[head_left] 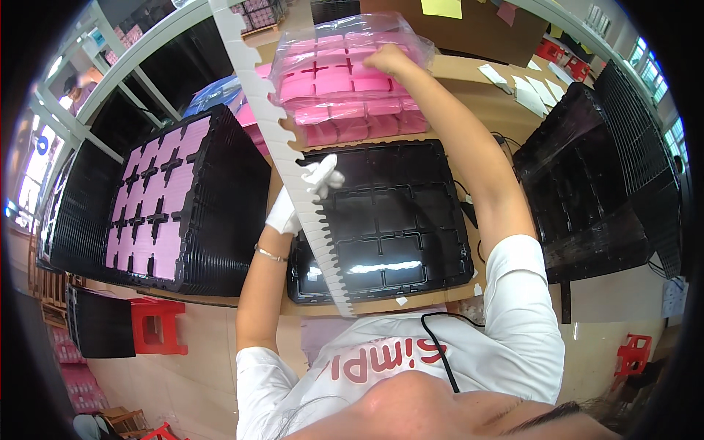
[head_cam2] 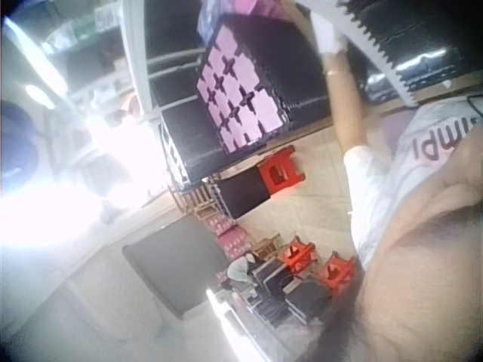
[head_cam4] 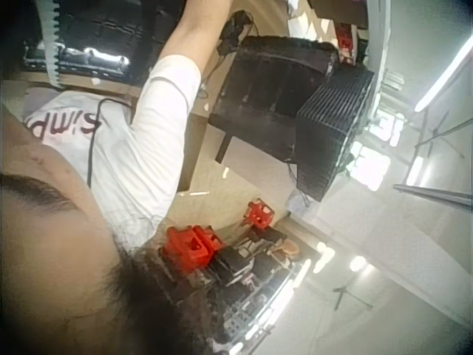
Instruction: The person places pink plastic inserts into black plastic trays and peels off a white protective film from the tray surface. This cycle is performed multiple times on the same tray throughout the clip.
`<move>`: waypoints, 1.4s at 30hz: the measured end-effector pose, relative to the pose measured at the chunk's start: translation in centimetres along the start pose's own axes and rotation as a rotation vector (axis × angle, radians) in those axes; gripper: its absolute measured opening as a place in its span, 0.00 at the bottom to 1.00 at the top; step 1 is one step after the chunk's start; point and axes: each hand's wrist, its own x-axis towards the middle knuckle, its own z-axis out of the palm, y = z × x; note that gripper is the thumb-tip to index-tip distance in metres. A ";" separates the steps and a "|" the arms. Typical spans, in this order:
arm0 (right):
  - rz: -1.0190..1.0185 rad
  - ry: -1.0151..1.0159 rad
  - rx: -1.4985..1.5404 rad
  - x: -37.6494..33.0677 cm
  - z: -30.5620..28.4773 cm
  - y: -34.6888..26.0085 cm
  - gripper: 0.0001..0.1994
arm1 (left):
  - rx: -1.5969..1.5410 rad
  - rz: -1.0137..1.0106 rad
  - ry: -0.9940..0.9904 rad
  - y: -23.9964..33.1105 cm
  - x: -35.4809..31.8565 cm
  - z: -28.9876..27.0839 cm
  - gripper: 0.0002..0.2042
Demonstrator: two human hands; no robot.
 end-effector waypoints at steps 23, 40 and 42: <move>0.370 -0.114 1.679 -20.3 -3.3 4.5 0.15 | -0.844 0.401 -0.057 -2.8 8.1 0.4 0.56; 0.333 0.079 0.874 -32.8 -5.9 6.1 0.11 | 0.077 0.009 0.343 -2.6 -3.6 -0.9 0.12; 0.290 0.044 0.725 -35.6 -6.1 5.9 0.12 | 0.004 -0.130 0.330 -0.9 -7.1 0.4 0.19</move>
